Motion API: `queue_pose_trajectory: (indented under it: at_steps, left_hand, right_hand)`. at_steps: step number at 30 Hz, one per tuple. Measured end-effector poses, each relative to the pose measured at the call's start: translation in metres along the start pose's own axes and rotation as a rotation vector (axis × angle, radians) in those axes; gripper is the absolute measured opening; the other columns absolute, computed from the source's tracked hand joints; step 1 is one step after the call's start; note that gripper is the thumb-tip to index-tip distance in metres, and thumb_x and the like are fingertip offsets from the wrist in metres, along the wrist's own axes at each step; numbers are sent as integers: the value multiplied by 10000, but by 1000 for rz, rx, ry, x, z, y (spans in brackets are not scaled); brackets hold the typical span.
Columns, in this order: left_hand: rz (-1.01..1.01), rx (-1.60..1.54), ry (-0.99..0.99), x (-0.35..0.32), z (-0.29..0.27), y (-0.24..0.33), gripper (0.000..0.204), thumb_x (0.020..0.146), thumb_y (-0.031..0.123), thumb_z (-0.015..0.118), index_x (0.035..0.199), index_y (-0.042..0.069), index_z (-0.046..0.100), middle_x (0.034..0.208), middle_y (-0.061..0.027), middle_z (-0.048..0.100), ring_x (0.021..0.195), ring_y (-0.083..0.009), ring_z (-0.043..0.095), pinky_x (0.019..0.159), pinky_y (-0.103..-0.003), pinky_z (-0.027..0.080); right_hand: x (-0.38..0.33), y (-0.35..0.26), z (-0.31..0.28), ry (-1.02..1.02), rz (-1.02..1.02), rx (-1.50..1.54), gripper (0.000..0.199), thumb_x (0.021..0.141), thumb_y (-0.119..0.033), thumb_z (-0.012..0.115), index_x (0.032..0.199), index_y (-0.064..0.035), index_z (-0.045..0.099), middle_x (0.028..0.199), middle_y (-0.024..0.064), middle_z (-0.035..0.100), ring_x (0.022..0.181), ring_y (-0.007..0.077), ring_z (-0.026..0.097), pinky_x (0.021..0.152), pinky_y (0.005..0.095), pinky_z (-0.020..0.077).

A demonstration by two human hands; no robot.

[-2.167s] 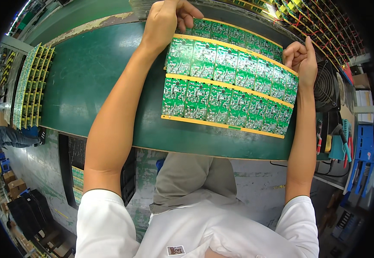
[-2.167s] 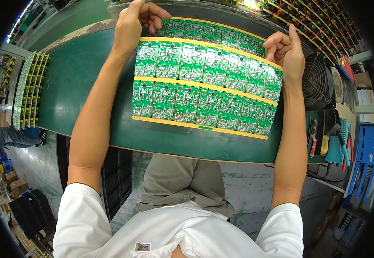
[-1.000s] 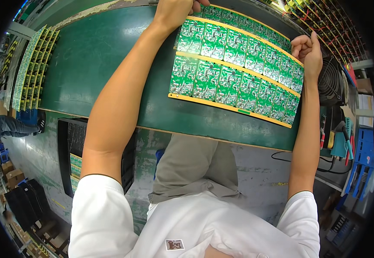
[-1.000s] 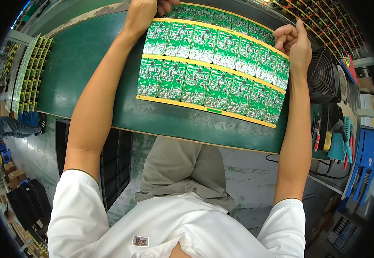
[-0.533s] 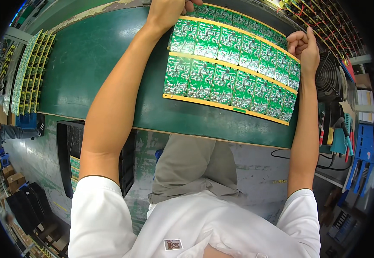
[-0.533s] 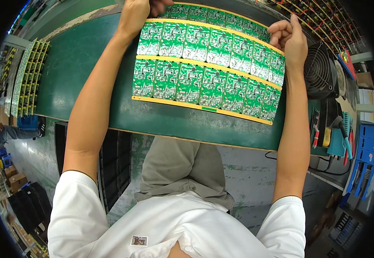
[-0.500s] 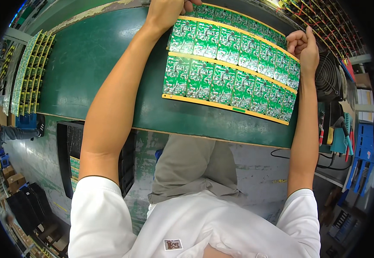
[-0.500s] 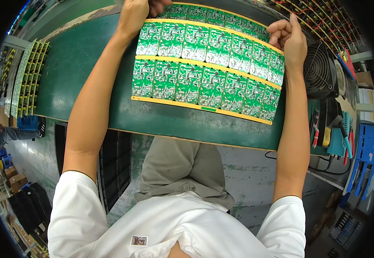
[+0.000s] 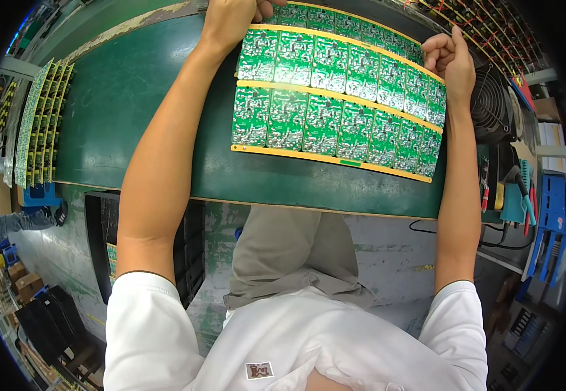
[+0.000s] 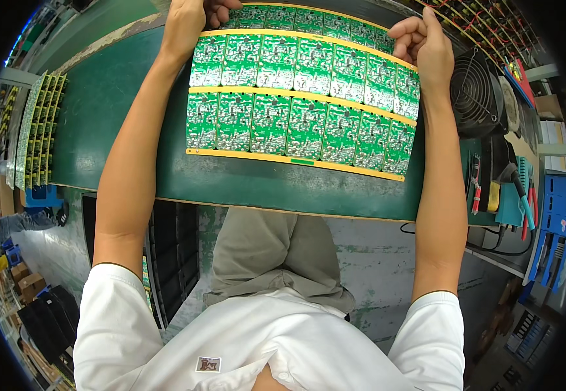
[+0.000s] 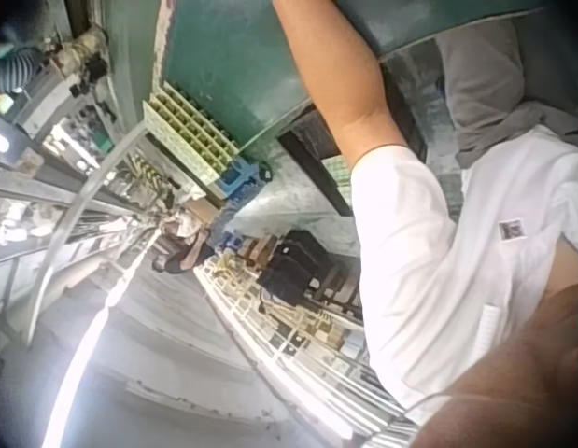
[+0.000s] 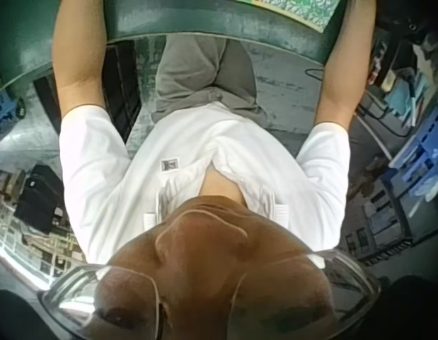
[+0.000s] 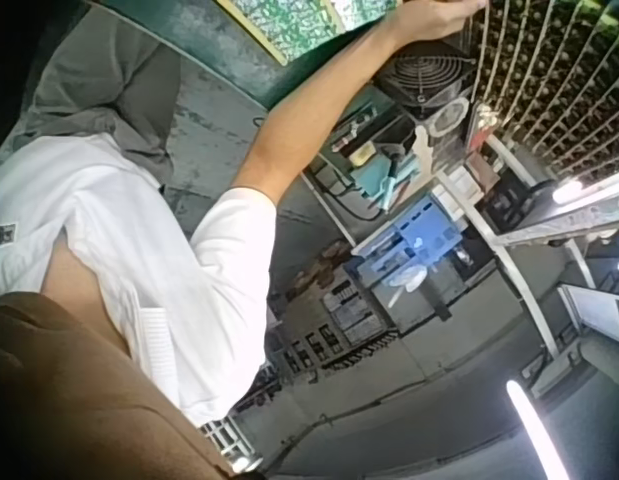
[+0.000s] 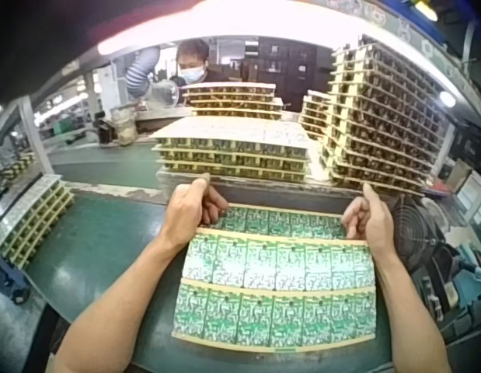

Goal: Manually inspecting and soldering components on large printed circuit board panels at an assembly station.

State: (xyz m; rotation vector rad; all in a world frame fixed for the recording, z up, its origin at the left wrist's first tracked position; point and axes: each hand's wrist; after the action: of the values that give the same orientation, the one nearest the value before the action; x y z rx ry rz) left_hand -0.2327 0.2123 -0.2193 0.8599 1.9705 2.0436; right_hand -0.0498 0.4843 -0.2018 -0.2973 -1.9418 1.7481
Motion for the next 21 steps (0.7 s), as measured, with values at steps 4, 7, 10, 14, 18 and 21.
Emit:
queue_pose_trajectory:
  at_steps: [4, 7, 10, 14, 18, 21]
  left_hand:
    - [1, 4, 25, -1, 3, 3, 569, 983, 307, 338, 684, -56, 658, 570, -85, 579, 493, -126, 469, 482, -228, 356]
    - [7, 23, 24, -2, 2, 3, 570, 982, 306, 336, 686, -58, 659, 571, -84, 580, 491, -126, 466, 481, -228, 353]
    - [7, 24, 18, -2, 2, 3, 571, 981, 305, 333, 687, -59, 660, 571, -84, 579, 490, -126, 463, 482, -228, 352]
    - [0, 11, 9, -2, 3, 4, 575, 981, 306, 329, 689, -62, 661, 570, -84, 579, 486, -127, 459, 484, -229, 353]
    - [22, 77, 36, -4, 6, 9, 581, 981, 308, 325, 693, -68, 662, 570, -85, 578, 486, -128, 455, 486, -229, 353]
    - [28, 78, 41, -6, 8, 10, 584, 982, 308, 322, 694, -71, 661, 572, -88, 578, 488, -128, 456, 489, -229, 355]
  right_hand:
    - [-1, -1, 1, -7, -3, 8, 557, 1015, -405, 343, 732, -37, 650, 485, 5, 492, 401, 63, 414, 423, 182, 288]
    - [-2, -6, 6, 10, 52, -9, 555, 1014, -405, 343, 735, -39, 654, 483, 4, 496, 396, 61, 412, 416, 179, 282]
    - [-4, -9, 8, 14, 68, -22, 552, 1013, -400, 344, 738, -38, 656, 485, 6, 500, 394, 61, 413, 413, 178, 281]
    - [-5, -11, 8, -8, 60, -43, 539, 1009, -384, 344, 745, -35, 659, 492, 13, 515, 395, 65, 421, 411, 179, 285]
    - [-6, -13, 8, -28, 53, -64, 526, 1005, -367, 345, 752, -31, 661, 499, 21, 529, 395, 69, 429, 408, 180, 290]
    - [-6, -12, 17, 51, 63, -55, 595, 1014, -400, 335, 672, -28, 650, 454, 25, 518, 342, 82, 414, 369, 183, 285]
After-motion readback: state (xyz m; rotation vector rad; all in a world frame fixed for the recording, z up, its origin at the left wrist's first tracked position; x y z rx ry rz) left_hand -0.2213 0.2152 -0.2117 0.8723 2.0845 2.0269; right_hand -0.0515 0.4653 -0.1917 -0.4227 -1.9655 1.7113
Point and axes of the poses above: each hand's wrist, its own x-axis towards the middle knuckle, its own z-axis out of the palm, y = z × x
